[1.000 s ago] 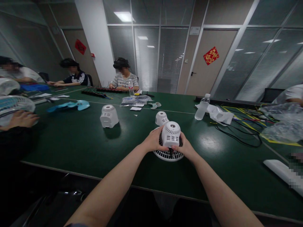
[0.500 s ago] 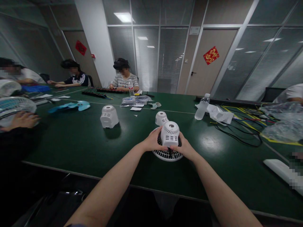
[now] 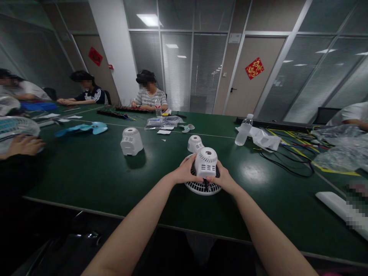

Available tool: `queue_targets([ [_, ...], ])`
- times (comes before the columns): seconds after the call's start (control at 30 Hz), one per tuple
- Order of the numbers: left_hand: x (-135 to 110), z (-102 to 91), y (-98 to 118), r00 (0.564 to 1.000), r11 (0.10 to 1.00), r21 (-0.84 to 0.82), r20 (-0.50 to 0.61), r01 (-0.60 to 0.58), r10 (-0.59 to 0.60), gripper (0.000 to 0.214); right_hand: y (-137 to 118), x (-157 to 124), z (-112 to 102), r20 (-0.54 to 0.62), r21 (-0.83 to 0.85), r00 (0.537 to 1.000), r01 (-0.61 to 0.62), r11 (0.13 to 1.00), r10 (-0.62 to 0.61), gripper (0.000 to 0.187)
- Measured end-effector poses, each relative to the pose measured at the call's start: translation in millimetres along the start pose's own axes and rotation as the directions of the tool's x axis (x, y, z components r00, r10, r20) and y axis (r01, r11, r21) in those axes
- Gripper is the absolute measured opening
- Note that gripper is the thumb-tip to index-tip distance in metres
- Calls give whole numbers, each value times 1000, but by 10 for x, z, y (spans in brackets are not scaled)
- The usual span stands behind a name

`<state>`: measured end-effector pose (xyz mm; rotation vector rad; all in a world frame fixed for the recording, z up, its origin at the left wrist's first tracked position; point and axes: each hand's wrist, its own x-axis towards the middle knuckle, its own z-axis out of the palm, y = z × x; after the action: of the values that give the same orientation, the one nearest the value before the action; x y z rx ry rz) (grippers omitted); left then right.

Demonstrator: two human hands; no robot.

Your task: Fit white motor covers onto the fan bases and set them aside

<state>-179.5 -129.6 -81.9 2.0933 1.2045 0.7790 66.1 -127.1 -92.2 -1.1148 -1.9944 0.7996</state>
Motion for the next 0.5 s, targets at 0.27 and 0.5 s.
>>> queue_targets([
  [0.27,-19,-18,85,1000,999,-29,-2,17,-17,123,47,-13,54,-51,1,998,21,1000,-21,91],
  [0.5,5,-2,83,999,1000,1,-14,-31,31,123,130,8,90,-83,21,995,66,998,-64,91],
])
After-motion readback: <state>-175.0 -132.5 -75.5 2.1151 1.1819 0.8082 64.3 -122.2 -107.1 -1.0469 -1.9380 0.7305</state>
